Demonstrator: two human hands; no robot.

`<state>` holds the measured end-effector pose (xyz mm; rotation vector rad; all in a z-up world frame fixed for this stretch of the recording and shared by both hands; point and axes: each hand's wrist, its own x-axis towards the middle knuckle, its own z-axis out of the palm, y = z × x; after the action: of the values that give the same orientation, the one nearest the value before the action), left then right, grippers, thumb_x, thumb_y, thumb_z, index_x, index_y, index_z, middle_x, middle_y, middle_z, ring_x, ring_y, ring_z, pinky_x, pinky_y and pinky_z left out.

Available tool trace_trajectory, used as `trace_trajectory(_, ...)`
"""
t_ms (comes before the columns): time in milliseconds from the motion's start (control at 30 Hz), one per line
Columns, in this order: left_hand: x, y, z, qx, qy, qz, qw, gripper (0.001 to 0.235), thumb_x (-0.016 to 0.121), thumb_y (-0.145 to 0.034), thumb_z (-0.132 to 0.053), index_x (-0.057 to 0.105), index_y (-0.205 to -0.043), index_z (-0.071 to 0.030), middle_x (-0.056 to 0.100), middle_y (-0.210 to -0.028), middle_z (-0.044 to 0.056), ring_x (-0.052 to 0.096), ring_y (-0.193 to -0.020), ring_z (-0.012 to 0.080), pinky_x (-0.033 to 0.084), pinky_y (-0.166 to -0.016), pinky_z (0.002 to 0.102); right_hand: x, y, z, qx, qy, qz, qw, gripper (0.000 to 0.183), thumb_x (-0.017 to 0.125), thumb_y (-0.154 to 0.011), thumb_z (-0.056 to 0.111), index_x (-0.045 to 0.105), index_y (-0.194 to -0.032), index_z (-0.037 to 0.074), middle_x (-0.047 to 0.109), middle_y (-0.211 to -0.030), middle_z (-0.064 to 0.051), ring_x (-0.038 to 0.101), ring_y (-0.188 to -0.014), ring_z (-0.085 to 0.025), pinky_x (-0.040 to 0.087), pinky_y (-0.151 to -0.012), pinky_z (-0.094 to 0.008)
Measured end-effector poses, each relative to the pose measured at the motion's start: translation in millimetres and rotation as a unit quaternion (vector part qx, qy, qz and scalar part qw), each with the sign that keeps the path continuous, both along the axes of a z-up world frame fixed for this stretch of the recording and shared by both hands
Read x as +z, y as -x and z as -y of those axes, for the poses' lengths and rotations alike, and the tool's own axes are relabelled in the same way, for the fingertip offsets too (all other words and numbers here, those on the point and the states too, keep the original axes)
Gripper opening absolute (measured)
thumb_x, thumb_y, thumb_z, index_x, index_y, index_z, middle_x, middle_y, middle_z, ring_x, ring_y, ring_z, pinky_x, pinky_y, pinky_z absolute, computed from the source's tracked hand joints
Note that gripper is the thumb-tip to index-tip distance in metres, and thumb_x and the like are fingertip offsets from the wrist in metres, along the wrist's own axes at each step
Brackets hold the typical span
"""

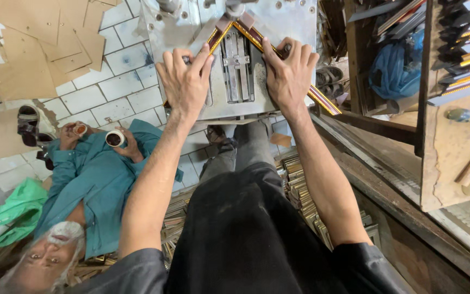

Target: The person assembles ornate gold and maroon picture frames by joining mitered pieces with a corner-joining machine. They repeatedly pick up frame pieces, align them in the machine, press the handle to join the corners, and place the completed frames on a nearby table.

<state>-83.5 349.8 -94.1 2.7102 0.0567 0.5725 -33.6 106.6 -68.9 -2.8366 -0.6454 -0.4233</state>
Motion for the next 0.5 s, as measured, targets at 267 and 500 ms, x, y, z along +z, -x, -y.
trace_trajectory(267, 8, 2, 3, 0.009, 0.001, 0.04, 0.999, 0.025, 0.081, -0.094, -0.034, 0.079, -0.117, -0.025, 0.053, -0.093, -0.002, 0.049, -0.091, 0.0222, 0.036, -0.076, 0.042, 5, 0, -1, 0.002, -0.034, 0.012, 0.999, 0.031, 0.073, -0.099, 0.03, 0.073, -0.13, 0.027, 0.057, -0.108, -0.002, 0.048, -0.1, -0.025, 0.034, -0.086, -0.043)
trace_trajectory(500, -1, 5, 2, 0.011, -0.004, 0.011, 1.0, 0.026, 0.083, -0.094, -0.032, 0.079, -0.119, -0.025, 0.053, -0.093, 0.0, 0.048, -0.091, 0.0229, 0.036, -0.077, 0.043, 3, -2, -3, 0.0, -0.015, -0.013, 1.0, 0.033, 0.072, -0.1, 0.028, 0.072, -0.133, 0.028, 0.057, -0.108, -0.005, 0.047, -0.098, -0.027, 0.034, -0.085, -0.044)
